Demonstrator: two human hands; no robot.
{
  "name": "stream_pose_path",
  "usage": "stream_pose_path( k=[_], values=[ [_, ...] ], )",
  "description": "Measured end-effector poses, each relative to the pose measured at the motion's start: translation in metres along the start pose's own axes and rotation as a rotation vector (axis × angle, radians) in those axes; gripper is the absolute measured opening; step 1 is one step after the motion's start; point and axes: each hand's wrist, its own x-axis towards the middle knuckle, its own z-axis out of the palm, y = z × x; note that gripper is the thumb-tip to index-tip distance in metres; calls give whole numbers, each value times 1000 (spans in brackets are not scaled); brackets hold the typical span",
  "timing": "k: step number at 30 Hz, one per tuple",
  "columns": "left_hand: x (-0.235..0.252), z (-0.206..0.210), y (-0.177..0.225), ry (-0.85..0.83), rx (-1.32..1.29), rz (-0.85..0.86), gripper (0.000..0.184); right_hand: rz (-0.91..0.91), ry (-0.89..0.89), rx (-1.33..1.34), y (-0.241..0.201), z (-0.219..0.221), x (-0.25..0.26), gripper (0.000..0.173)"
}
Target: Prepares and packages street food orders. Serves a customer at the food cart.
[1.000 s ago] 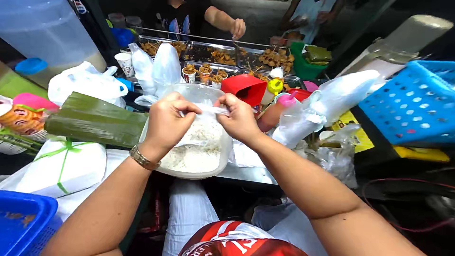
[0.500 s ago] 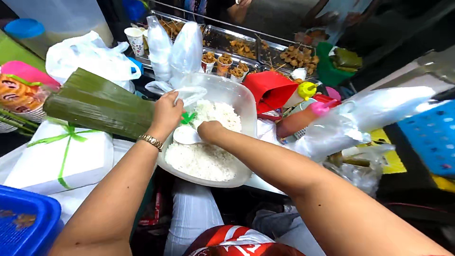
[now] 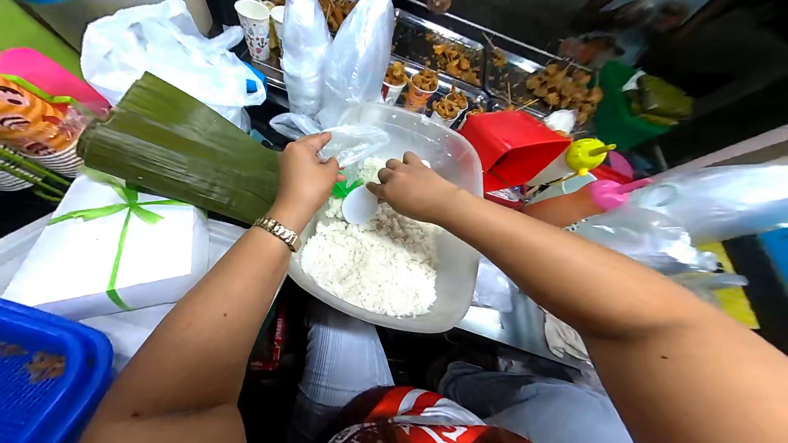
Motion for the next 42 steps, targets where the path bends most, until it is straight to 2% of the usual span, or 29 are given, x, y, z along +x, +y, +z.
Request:
stream_pose_path(
  k=[2,4,9,14,16,19,21,25,31,36,39,42],
  values=[
    [0,0,0,-2,-5,0,44,-89,110,-42,-2,12,9,26],
    [1,0,0,7,-7,-1,44,-149,143,-17,-6,23,21,25],
    [1,1,0,8,3,-16,43,-50,-141,278,-13,27,37,28],
    [3,2,-1,0,28,-1,42,-78,-206,429,-25,29,33,22],
    [2,1,0,-5,42,8,42,-69,-160,440,-32,31,25,19],
    [0,-1,5,-20,77,8,42,-50,25,393,-44,28,6,13],
    [1,0,3,-21,86,15,43,-54,119,363,-48,24,-6,17],
    [1,0,4,-28,93,19,42,-38,197,368,-55,19,-28,22],
    [1,0,7,-32,120,4,42,30,195,471,-63,22,-47,25],
    [1,0,5,-32,118,14,42,17,262,542,-65,21,-64,23],
    [0,0,5,-39,108,19,40,52,188,636,-57,17,-75,24],
    [0,0,5,-55,92,12,35,187,95,803,-43,12,-85,26]
  ],
)
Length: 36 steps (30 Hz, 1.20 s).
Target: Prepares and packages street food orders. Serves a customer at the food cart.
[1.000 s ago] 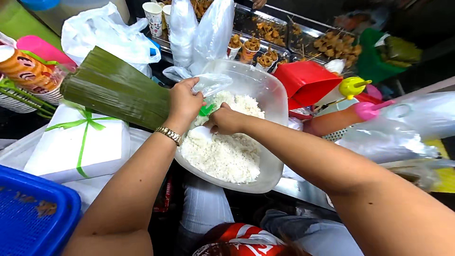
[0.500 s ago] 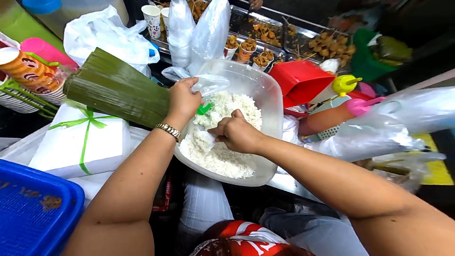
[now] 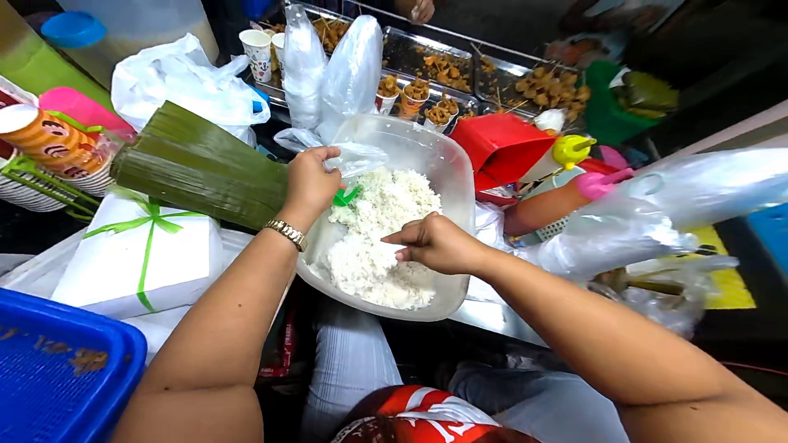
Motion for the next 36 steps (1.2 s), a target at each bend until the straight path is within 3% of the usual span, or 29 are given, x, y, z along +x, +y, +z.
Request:
stream_pose_path(
  k=[6,9,12,15,17,21,25,27,31,34,36],
  values=[
    [-3,-8,8,-130,312,149,34,200,248,124,3,-36,-22,23],
    [-10,-5,18,-265,369,79,41,257,396,31,-5,-52,-22,19],
    [-18,7,23,-379,174,-36,60,253,451,-159,-15,-54,-10,19],
    [-24,15,19,-345,59,-53,90,213,389,-433,-25,-48,8,19],
    [-27,18,19,-316,55,-25,96,190,306,-568,-34,-47,21,16],
    [-30,23,21,-357,137,20,90,209,110,-739,-67,-51,39,6],
    [-31,22,23,-368,90,-29,80,240,21,-926,-93,-54,47,14],
    [-29,15,25,-352,9,-92,77,197,70,-988,-99,-56,43,15],
    [-20,1,25,-284,-196,-108,69,91,332,-913,-98,-76,21,7],
    [-12,-6,19,-104,-335,-132,60,177,510,-781,-69,-96,11,21],
    [-6,-4,12,13,-402,-147,58,266,459,-662,-44,-93,15,25]
  ],
)
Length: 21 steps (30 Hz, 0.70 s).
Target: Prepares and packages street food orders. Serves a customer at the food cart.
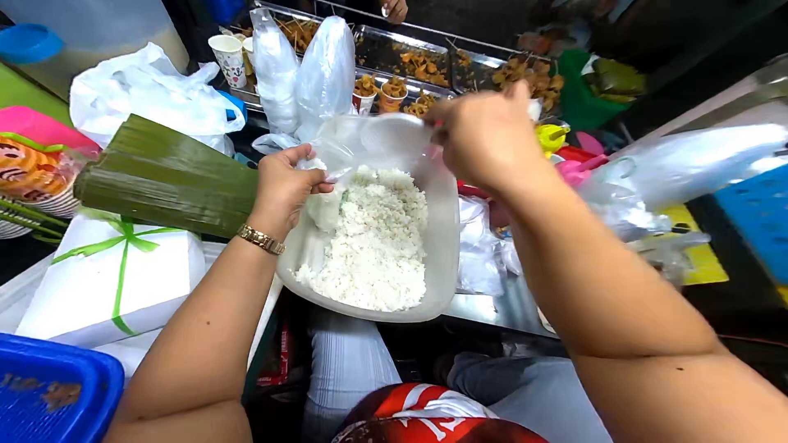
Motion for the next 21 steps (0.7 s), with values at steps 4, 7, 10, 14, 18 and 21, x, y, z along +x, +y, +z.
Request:
stream_pose_path(
  k=[4,7,10,14,18,21],
  values=[
    [8,1,-11,65,8,31,61,-280,-166,127,-10,91,0,35],
    [9,0,-13,84,-4,33,62,-438,-229,115,-30,132,5,43],
    [10,0,-12,95,-13,32,62,-431,-445,86,-40,132,13,39],
    [12,0,-13,101,-6,39,63,-429,-578,138,-54,130,9,38],
    [10,1,-13,96,-9,54,64,-433,-556,227,-70,128,-11,30],
    [10,1,-12,88,-6,52,65,-337,-585,248,-73,116,-26,29]
  ],
)
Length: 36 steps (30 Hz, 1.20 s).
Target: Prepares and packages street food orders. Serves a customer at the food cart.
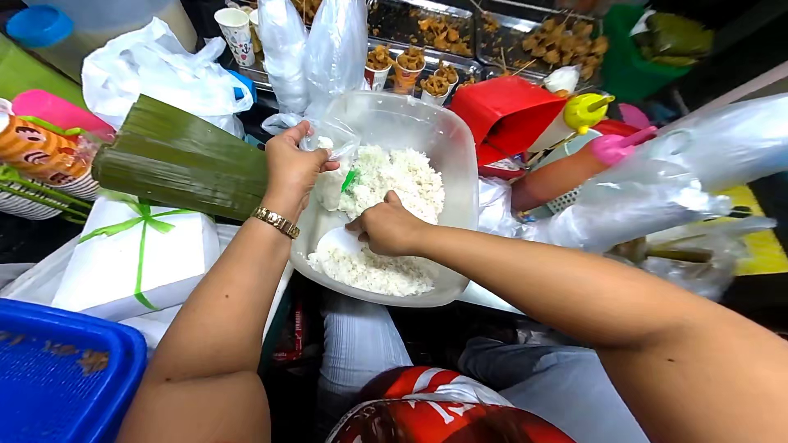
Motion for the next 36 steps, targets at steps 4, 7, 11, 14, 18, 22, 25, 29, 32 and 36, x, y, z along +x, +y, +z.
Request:
stream_pose_path(
  k=[4,7,11,14,18,22,25,29,32,36],
  values=[
    [2,1,-1,1,7,-2,66,105,-12,76,-7,-5,-24,30],
    [3,1,-2,-3,10,4,66,105,30,125,-11,-4,-35,30],
    [2,0,-2,-21,25,11,65,145,-2,214,-17,1,-36,32],
    [1,1,0,-22,10,9,64,156,-11,311,-8,0,-42,31],
    [3,-2,2,-26,-43,-30,62,197,14,534,19,1,-49,28],
    [6,-8,6,-64,-40,-59,62,179,139,780,38,-24,-64,24],
    [4,-13,11,-185,138,-35,59,192,226,704,48,-66,-74,23],
    [-5,-13,23,-400,404,-14,64,321,318,448,52,-105,-72,20],
    [-13,-9,27,-529,490,-28,81,324,314,228,48,-116,-54,20],
    [-17,-3,25,-605,517,-87,86,350,253,-89,6,-127,-37,18]
  ],
)
